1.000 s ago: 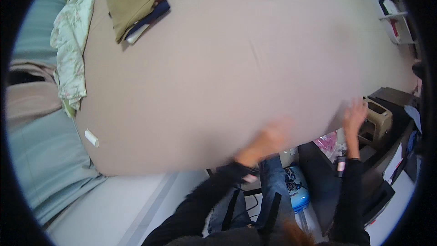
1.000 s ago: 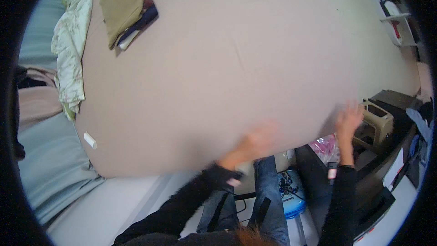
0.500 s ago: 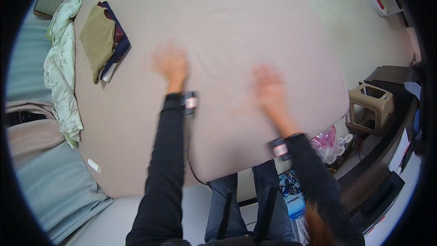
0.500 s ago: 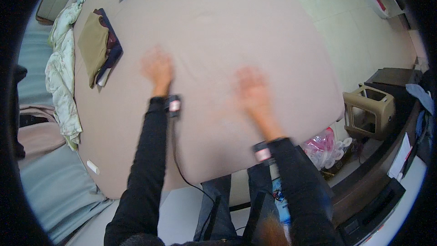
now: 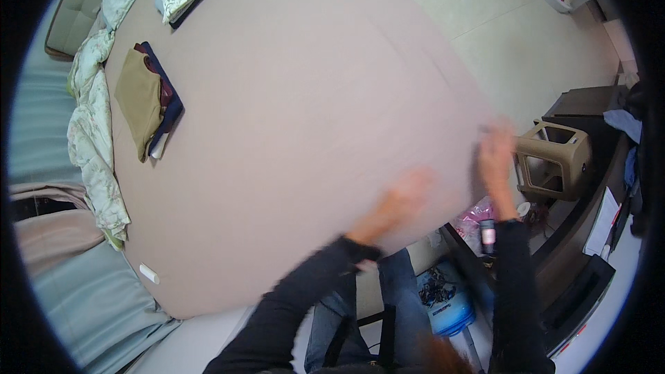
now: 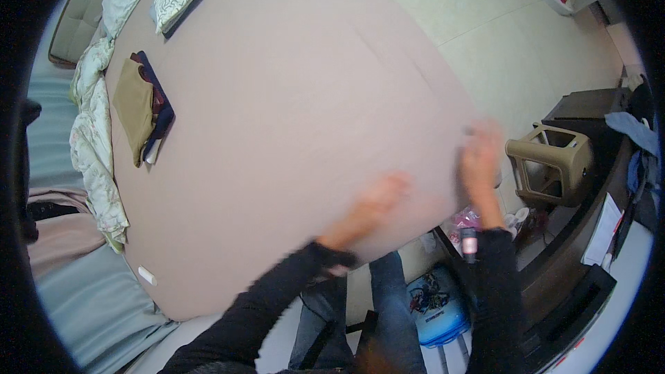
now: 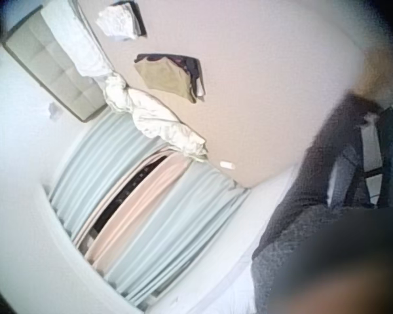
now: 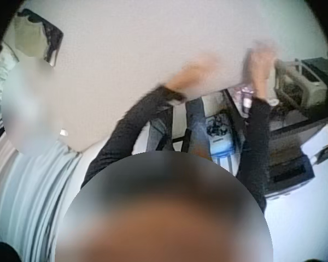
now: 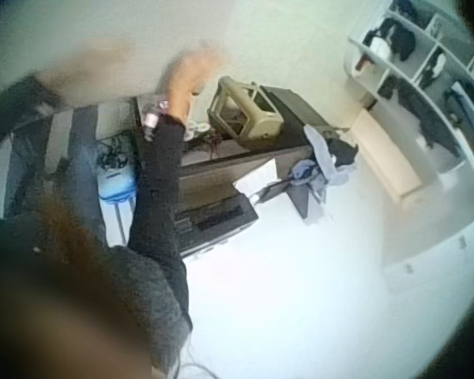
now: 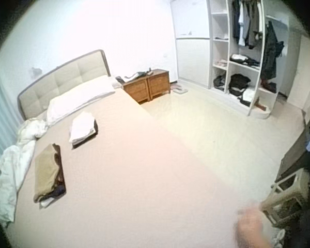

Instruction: The person enters a bedroom, folds a white quilted blanket on the bed, smooths the bedsheet, and then folds a gray quilted cardigan. The folded items are placed on the bed.

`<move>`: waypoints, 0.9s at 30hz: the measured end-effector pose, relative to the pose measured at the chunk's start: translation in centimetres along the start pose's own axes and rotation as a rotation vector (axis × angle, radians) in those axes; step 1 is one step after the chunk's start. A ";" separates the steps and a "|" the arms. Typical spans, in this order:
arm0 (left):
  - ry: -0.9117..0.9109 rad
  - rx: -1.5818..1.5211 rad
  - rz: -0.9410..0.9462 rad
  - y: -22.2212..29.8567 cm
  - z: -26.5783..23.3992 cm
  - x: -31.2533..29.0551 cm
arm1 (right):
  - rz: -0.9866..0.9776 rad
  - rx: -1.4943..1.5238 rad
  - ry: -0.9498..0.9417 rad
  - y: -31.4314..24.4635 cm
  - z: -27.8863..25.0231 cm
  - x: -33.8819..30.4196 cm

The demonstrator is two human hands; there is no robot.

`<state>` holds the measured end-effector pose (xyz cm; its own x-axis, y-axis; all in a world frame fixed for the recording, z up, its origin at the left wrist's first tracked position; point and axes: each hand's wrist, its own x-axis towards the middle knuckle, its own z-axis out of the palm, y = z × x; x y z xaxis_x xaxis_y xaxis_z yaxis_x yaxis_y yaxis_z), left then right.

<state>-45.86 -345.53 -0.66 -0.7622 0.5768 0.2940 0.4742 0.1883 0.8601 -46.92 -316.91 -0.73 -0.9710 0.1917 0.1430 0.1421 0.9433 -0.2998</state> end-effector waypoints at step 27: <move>-0.650 -0.292 -0.201 -7.8 15.4 26.8 | 0.751 -0.081 -0.273 3.8 6.3 2.8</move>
<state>-63.23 -319.25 -5.95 -0.3639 0.9250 -0.1091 0.1475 0.1728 0.9738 -50.30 -314.47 -7.40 -0.6219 0.7197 -0.3088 0.7793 0.6075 -0.1538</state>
